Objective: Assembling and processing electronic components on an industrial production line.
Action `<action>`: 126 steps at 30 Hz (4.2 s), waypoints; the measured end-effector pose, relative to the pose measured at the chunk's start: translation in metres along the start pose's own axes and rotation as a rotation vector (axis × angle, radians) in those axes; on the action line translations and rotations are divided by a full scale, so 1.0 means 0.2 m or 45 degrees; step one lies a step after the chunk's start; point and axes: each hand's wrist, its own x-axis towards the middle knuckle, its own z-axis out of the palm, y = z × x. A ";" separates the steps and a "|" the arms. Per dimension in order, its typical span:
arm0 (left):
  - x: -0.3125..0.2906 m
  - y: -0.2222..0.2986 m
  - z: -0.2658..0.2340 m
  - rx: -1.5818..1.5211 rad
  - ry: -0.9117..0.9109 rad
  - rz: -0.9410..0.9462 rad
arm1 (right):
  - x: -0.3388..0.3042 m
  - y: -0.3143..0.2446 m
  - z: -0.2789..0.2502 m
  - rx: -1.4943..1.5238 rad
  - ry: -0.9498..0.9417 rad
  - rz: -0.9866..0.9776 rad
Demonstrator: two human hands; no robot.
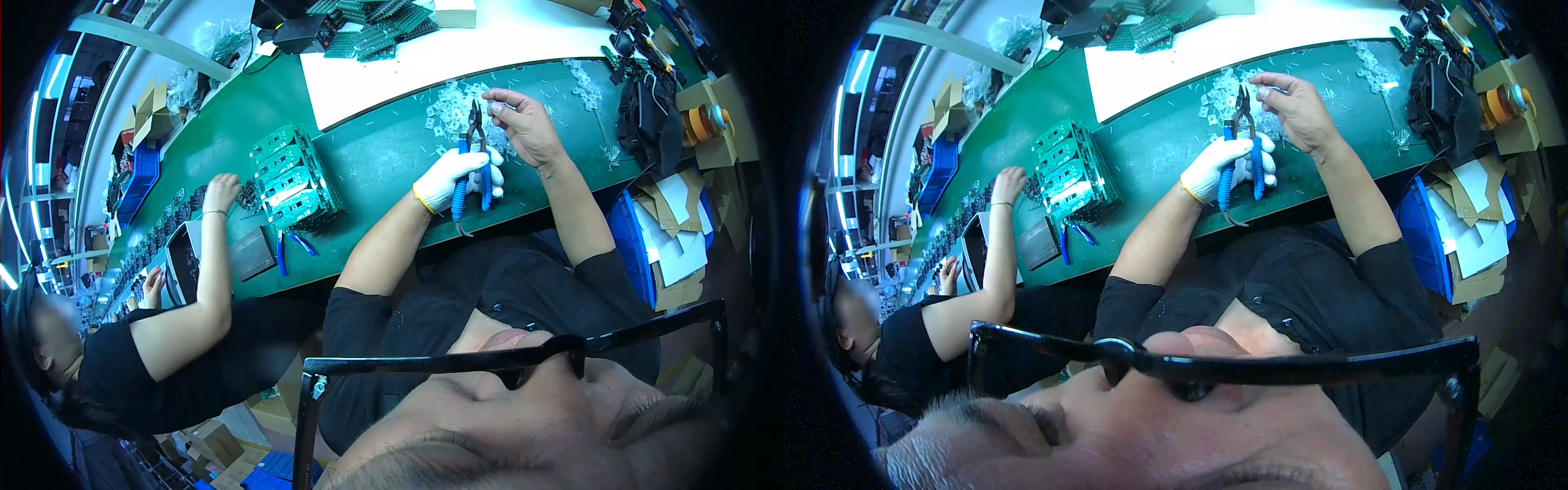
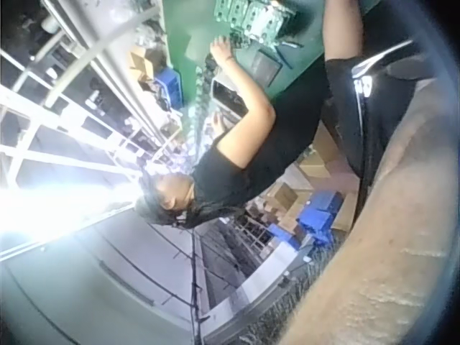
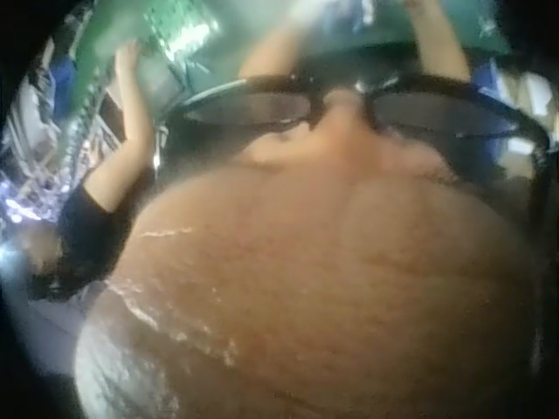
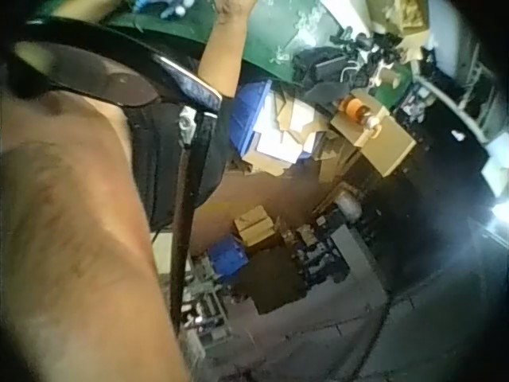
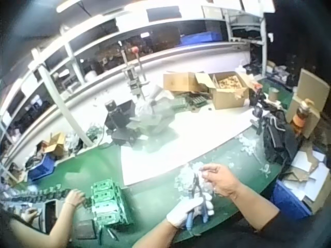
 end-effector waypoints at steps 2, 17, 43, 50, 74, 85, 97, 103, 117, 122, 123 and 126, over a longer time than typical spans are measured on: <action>0.00 0.00 0.00 -0.005 0.007 0.002 | 0.00 -0.01 0.00 -0.001 -0.039 0.006; -0.02 0.01 0.03 0.058 -0.020 0.018 | 0.00 -0.12 0.03 -0.260 -0.007 -0.060; -0.01 0.02 0.06 0.225 0.054 -0.040 | 0.02 -0.21 0.07 -0.952 -0.008 -0.233; -0.05 0.07 0.13 0.435 0.172 -0.057 | 0.02 -0.26 0.13 -1.168 0.021 -0.225; 0.03 -0.03 -0.01 -0.285 -0.067 0.066 | 0.15 -0.28 -0.75 -2.377 0.548 -0.435; 0.02 -0.04 -0.01 -0.206 0.046 0.012 | 0.20 -0.12 -0.94 -2.127 0.382 -0.596; 0.01 -0.04 0.01 -0.153 0.038 0.035 | 0.06 -0.06 -0.29 -0.544 0.000 -0.182; 0.01 -0.06 0.00 0.020 0.039 0.050 | 0.05 -0.09 -0.02 -0.421 -0.046 -0.072; 0.00 -0.06 0.01 0.104 0.024 0.020 | 0.13 -0.12 -0.12 -0.395 -0.096 0.117; 0.00 -0.06 0.02 0.093 0.014 0.041 | 0.13 -0.12 -0.13 -0.421 -0.098 0.111; 0.00 -0.06 0.02 0.136 0.030 0.038 | 0.13 -0.12 -0.13 -0.434 -0.124 0.099; -0.02 -0.05 0.04 0.213 0.064 0.030 | 0.11 -0.13 -0.14 -0.474 -0.148 0.078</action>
